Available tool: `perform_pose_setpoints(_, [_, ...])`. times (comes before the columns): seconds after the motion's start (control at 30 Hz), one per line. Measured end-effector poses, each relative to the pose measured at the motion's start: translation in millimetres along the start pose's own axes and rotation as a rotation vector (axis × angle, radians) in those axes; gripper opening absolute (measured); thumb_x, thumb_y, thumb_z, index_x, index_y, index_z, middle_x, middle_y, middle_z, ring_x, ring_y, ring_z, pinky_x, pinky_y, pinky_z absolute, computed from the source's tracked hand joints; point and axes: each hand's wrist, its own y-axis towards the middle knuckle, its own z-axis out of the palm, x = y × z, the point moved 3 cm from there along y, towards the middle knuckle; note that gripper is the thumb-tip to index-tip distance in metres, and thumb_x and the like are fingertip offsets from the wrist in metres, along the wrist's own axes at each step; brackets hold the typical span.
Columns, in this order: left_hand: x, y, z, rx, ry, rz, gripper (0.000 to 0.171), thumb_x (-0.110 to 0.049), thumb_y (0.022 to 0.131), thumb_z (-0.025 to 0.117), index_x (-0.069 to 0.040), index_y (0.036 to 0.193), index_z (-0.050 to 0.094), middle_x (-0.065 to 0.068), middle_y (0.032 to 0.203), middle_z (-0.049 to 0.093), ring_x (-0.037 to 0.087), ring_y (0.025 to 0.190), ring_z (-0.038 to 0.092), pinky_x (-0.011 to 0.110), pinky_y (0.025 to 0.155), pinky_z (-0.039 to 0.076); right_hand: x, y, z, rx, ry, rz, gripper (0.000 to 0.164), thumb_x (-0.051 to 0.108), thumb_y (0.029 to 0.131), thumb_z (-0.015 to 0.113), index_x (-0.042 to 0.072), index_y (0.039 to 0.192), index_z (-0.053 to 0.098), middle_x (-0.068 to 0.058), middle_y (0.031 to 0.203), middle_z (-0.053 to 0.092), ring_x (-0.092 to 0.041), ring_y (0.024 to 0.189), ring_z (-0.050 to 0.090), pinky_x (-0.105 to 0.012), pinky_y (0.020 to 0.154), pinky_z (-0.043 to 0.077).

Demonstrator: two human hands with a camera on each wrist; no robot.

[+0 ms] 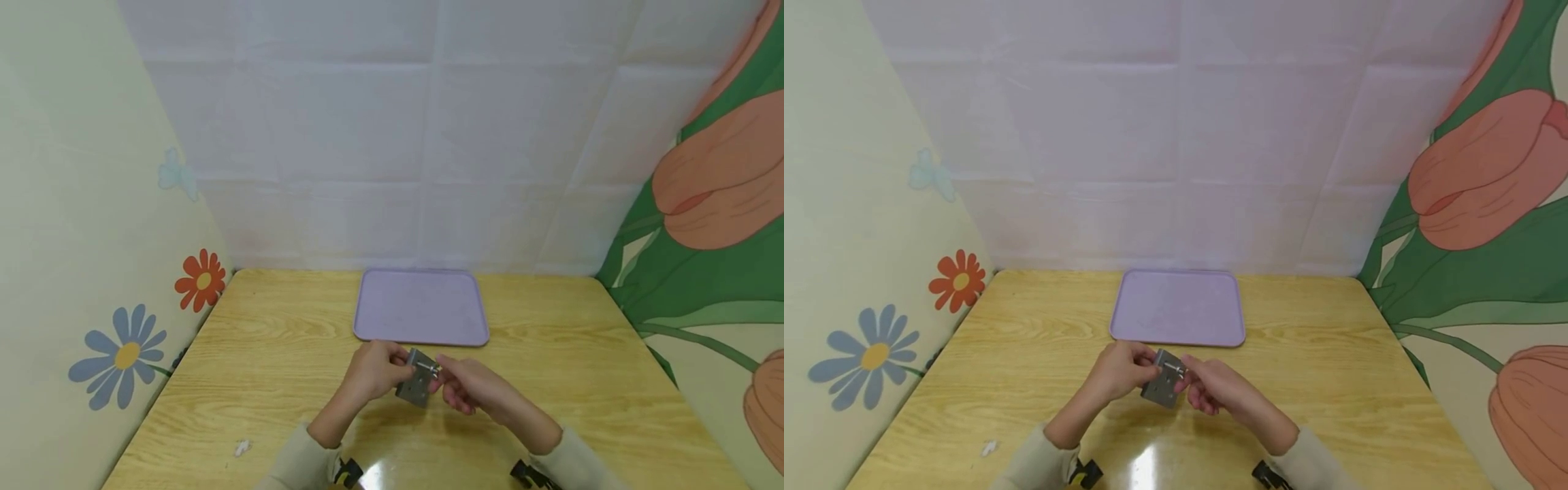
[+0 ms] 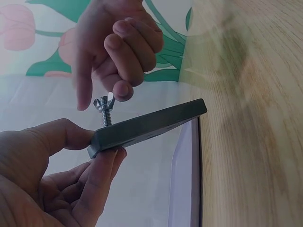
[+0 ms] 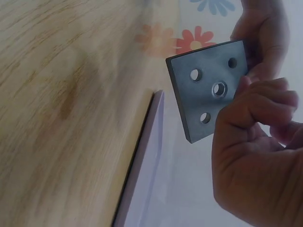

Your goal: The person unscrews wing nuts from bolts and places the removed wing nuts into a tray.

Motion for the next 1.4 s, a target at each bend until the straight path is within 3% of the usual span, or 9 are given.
perform_pose_setpoints(0.1, [0.7,0.5,0.4,0.000,-0.006,0.000,0.015,-0.018,0.080,0.078,-0.007,0.091,0.078,-0.004,0.075,0.069,0.009,0.066,0.062,0.027,0.057,0.051,0.2,-0.2,0.8,0.002,-0.009,-0.019,0.059,0.051,0.105,0.043,0.000,0.092,0.070,0.005,0.056,0.055,-0.003,0.042,0.041,-0.019,0.042,0.030])
perform_pose_setpoints(0.37, [2.7,1.3,1.0,0.001,-0.007,0.004,0.014,-0.018,0.081,0.078,-0.008,0.090,0.078,-0.005,0.075,0.069,0.009,0.066,0.062,0.027,0.057,0.052,0.1,0.3,3.2,-0.044,0.044,0.037,0.064,0.060,0.102,0.041,0.003,0.089,0.068,0.005,0.055,0.054,-0.003,0.041,0.041,-0.019,0.041,0.030])
perform_pose_setpoints(0.57, [3.0,1.2,1.5,0.002,-0.013,0.005,0.015,-0.018,0.080,0.078,-0.007,0.091,0.078,-0.005,0.075,0.069,0.010,0.066,0.062,0.027,0.057,0.052,0.0,-0.9,5.3,-0.028,0.035,0.013,0.062,0.057,0.103,0.040,0.003,0.084,0.066,0.006,0.054,0.053,-0.003,0.040,0.039,-0.019,0.041,0.028])
perform_pose_setpoints(0.77, [3.2,1.1,0.8,-0.003,-0.009,0.016,0.015,-0.018,0.080,0.077,-0.008,0.090,0.078,-0.005,0.075,0.069,0.009,0.067,0.062,0.027,0.058,0.052,0.2,-2.3,7.1,-0.008,0.128,0.025,0.058,0.056,0.102,0.043,0.008,0.076,0.063,0.008,0.050,0.050,-0.001,0.038,0.036,-0.018,0.039,0.029])
perform_pose_setpoints(0.97, [2.8,0.2,0.3,-0.009,-0.008,0.020,0.015,-0.018,0.079,0.077,-0.007,0.089,0.078,-0.005,0.075,0.069,0.008,0.066,0.062,0.026,0.058,0.052,0.6,-2.5,7.6,-0.007,0.169,0.044,0.057,0.056,0.102,0.044,0.008,0.081,0.065,0.008,0.051,0.051,0.000,0.038,0.038,-0.018,0.039,0.029])
perform_pose_setpoints(1.13, [2.8,-0.2,-0.8,-0.009,-0.005,0.014,0.015,-0.018,0.079,0.078,-0.007,0.090,0.078,-0.004,0.075,0.070,0.008,0.067,0.062,0.026,0.058,0.052,0.4,-1.6,6.7,-0.035,0.127,0.022,0.060,0.055,0.102,0.044,0.004,0.084,0.068,0.008,0.051,0.052,0.000,0.039,0.038,-0.018,0.040,0.030])
perform_pose_setpoints(1.4, [4.6,0.2,-0.8,0.001,-0.018,0.001,0.016,-0.018,0.081,0.078,-0.006,0.092,0.078,-0.003,0.077,0.070,0.009,0.067,0.063,0.027,0.057,0.052,2.6,0.1,5.6,-0.122,-0.081,0.009,0.060,0.052,0.101,0.051,-0.002,0.085,0.070,0.007,0.051,0.049,-0.004,0.041,0.037,-0.022,0.043,0.027])
